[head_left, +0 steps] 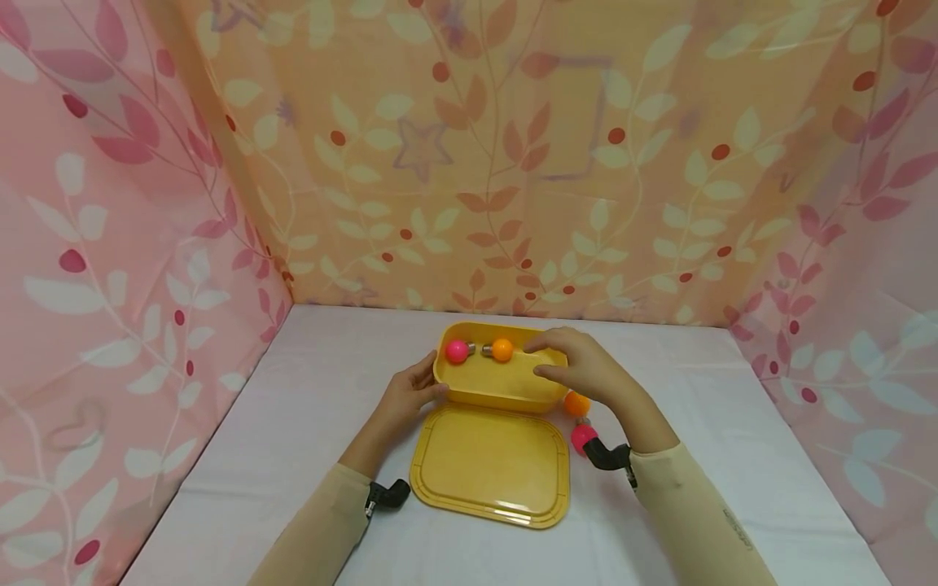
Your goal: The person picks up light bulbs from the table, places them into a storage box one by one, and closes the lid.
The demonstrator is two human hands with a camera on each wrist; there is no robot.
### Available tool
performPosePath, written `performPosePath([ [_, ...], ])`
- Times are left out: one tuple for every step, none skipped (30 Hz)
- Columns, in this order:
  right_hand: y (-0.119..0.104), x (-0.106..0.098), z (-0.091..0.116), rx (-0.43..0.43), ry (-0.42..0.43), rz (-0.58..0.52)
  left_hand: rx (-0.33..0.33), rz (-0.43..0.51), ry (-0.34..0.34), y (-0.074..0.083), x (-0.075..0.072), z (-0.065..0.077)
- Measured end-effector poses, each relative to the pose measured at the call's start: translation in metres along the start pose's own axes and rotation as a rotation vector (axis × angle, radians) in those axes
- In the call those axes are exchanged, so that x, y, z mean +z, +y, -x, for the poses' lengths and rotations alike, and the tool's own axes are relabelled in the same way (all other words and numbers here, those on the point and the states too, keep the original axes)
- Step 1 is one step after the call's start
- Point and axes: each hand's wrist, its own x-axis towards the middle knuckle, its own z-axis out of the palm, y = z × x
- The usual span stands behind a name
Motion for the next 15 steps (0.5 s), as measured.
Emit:
performPosePath([
  [0.001, 0.001, 0.003, -0.007, 0.007, -0.002, 0.000, 0.000, 0.001, 0.000, 0.000, 0.000],
  [0.002, 0.001, 0.007, -0.012, 0.016, -0.006, 0.001, -0.002, 0.002, 0.000, 0.000, 0.000],
  [0.003, 0.002, 0.010, -0.018, 0.024, -0.012, 0.001, -0.003, 0.003, 0.000, 0.000, 0.000],
  [0.004, 0.003, 0.013, -0.027, 0.034, -0.016, 0.001, -0.007, 0.004, 0.000, 0.000, 0.000],
  [0.005, 0.004, 0.017, -0.037, 0.044, -0.020, -0.001, -0.009, 0.006, 0.000, 0.000, 0.000],
  [0.006, 0.005, 0.020, -0.048, 0.054, -0.026, -0.003, -0.012, 0.009, 0.001, 0.001, 0.001],
  [0.007, 0.006, 0.023, -0.060, 0.064, -0.032, -0.006, -0.015, 0.011, 0.001, 0.001, 0.001],
  [0.008, 0.007, 0.026, -0.073, 0.074, -0.041, -0.009, -0.018, 0.014, 0.002, 0.001, 0.002],
  [0.008, 0.008, 0.029, -0.082, 0.084, -0.048, -0.012, -0.019, 0.016, 0.002, 0.001, 0.002],
  [0.009, 0.008, 0.032, -0.088, 0.093, -0.053, -0.014, -0.019, 0.018, 0.003, 0.001, 0.003],
  [0.010, 0.009, 0.035, -0.093, 0.101, -0.059, -0.014, -0.016, 0.019, 0.003, 0.001, 0.003],
  [0.011, 0.009, 0.037, -0.092, 0.107, -0.064, -0.012, -0.016, 0.018, 0.003, 0.001, 0.003],
  [0.011, 0.010, 0.040, -0.090, 0.112, -0.067, -0.011, -0.014, 0.017, 0.003, 0.001, 0.002],
  [0.012, 0.010, 0.043, -0.087, 0.116, -0.069, -0.007, -0.011, 0.015, 0.003, 0.001, 0.002],
  [0.013, 0.011, 0.045, -0.083, 0.120, -0.073, -0.003, -0.006, 0.014, 0.003, 0.001, 0.002],
])
